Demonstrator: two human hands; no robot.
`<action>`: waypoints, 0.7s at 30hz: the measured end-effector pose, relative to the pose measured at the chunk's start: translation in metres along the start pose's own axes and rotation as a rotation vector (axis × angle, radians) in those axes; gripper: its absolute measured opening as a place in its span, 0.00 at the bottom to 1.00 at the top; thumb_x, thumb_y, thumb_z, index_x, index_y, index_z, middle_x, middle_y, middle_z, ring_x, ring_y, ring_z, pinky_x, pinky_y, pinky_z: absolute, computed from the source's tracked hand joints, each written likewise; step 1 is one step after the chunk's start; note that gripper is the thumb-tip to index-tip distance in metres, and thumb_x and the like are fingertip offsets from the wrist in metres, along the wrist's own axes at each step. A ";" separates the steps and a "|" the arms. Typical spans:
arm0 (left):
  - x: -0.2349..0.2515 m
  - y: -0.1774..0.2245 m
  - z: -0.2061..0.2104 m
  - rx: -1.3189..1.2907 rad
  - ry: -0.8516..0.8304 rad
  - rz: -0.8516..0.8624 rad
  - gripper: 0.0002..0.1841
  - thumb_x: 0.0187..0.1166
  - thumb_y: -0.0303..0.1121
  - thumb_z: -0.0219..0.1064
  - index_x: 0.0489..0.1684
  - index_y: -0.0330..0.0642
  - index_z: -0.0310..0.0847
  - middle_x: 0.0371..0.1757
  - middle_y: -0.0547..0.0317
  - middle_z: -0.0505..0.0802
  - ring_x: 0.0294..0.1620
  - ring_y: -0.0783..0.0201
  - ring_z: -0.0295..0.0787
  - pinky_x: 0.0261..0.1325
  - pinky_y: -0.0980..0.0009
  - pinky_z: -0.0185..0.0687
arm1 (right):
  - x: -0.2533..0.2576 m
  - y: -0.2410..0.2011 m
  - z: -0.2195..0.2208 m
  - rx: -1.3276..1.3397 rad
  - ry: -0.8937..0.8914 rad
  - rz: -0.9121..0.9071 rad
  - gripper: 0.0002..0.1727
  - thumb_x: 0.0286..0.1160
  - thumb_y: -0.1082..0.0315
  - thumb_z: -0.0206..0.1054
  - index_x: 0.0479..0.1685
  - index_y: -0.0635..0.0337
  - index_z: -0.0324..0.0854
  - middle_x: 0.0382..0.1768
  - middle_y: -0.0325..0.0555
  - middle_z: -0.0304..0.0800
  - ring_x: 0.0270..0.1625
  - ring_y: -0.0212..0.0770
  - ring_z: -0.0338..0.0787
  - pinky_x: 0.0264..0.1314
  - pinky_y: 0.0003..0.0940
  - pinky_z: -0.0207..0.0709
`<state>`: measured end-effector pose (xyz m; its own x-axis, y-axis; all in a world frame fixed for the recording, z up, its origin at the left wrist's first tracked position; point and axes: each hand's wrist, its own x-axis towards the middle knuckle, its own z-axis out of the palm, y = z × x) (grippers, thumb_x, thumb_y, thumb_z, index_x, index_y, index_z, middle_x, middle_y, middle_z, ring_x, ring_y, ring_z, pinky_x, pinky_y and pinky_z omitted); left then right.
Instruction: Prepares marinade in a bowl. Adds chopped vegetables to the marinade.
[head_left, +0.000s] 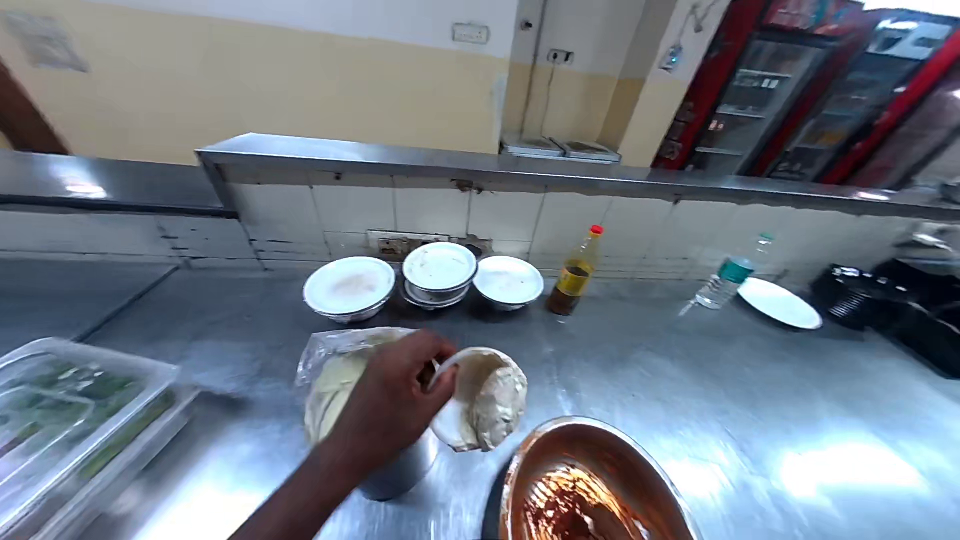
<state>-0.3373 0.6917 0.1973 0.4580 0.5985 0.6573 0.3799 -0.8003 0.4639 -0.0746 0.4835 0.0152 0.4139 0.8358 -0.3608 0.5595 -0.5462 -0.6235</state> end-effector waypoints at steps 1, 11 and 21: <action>-0.006 0.012 0.020 0.011 0.036 0.073 0.08 0.70 0.33 0.68 0.36 0.38 0.88 0.28 0.58 0.88 0.22 0.70 0.80 0.25 0.74 0.80 | -0.001 0.002 -0.002 0.058 0.044 -0.011 0.28 0.80 0.63 0.67 0.78 0.67 0.77 0.75 0.72 0.78 0.79 0.66 0.78 0.82 0.59 0.69; -0.074 0.059 0.161 -0.088 -0.040 0.625 0.05 0.79 0.24 0.61 0.36 0.42 0.83 0.36 0.53 0.90 0.35 0.60 0.90 0.42 0.72 0.87 | -0.006 0.031 -0.011 0.591 0.278 0.088 0.23 0.76 0.79 0.64 0.71 0.70 0.79 0.68 0.60 0.86 0.67 0.48 0.87 0.72 0.45 0.79; -0.109 0.039 0.205 -0.125 -0.118 0.763 0.06 0.80 0.27 0.62 0.39 0.42 0.86 0.41 0.53 0.94 0.35 0.59 0.91 0.42 0.68 0.88 | -0.007 0.031 -0.003 0.599 0.247 0.130 0.22 0.77 0.81 0.61 0.72 0.69 0.79 0.68 0.59 0.86 0.68 0.46 0.87 0.73 0.43 0.79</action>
<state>-0.2074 0.6031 0.0224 0.6411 -0.1242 0.7573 -0.1642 -0.9862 -0.0226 -0.0580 0.4607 0.0000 0.6433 0.6888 -0.3343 0.0270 -0.4568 -0.8892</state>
